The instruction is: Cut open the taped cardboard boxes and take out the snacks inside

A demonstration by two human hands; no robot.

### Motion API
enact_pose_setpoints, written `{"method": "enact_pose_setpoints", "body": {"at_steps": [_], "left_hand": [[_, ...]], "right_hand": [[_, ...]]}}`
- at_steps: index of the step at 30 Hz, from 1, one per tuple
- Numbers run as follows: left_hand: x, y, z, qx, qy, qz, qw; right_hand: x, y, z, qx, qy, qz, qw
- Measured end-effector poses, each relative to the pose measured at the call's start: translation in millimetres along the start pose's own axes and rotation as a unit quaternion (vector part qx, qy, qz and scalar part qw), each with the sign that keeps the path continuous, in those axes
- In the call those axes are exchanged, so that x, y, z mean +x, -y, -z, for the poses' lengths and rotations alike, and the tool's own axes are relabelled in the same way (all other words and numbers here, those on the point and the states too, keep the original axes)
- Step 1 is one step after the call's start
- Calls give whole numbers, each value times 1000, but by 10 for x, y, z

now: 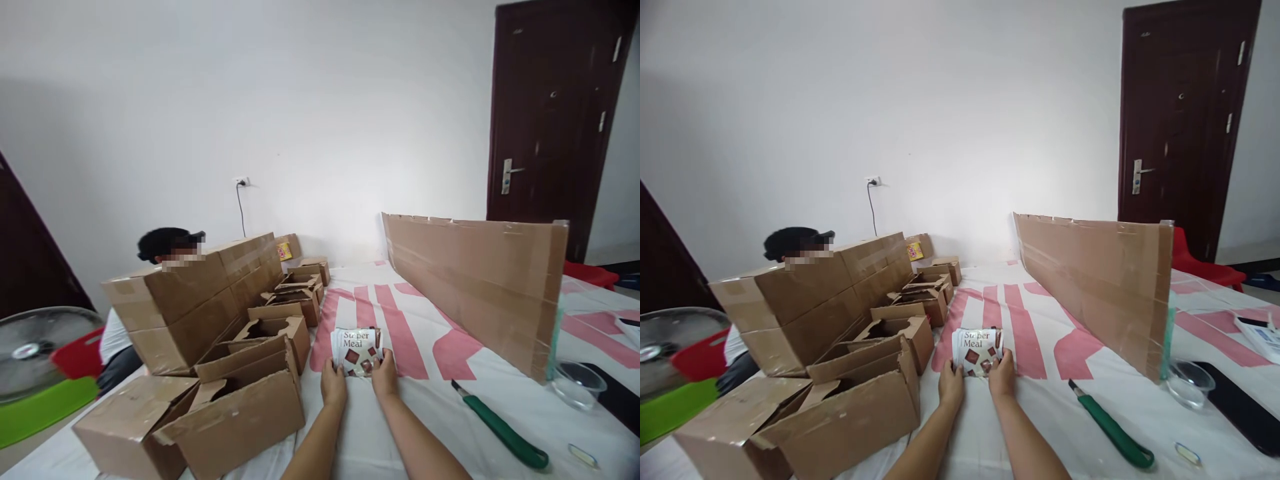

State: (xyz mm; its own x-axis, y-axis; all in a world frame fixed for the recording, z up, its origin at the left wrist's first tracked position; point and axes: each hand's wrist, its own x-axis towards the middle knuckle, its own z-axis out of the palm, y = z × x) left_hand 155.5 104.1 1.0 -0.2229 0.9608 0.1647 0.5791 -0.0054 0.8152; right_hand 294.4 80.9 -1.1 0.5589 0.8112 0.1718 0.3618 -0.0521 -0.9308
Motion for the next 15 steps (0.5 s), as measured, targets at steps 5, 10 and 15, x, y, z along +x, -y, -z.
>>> {"method": "enact_pose_setpoints", "body": {"at_steps": [5,10,15], "left_hand": [[-24,46,-15,0,-17,-9,1000],[-4,46,-7,-14,-3,-4,1000],[-121,-8,12,-68,18,29,997]], "right_hand": [[19,-63,10,12,3,14,1000],[55,-125,11,57,-2,15,998],[69,-121,36,131,38,19,990]]}}
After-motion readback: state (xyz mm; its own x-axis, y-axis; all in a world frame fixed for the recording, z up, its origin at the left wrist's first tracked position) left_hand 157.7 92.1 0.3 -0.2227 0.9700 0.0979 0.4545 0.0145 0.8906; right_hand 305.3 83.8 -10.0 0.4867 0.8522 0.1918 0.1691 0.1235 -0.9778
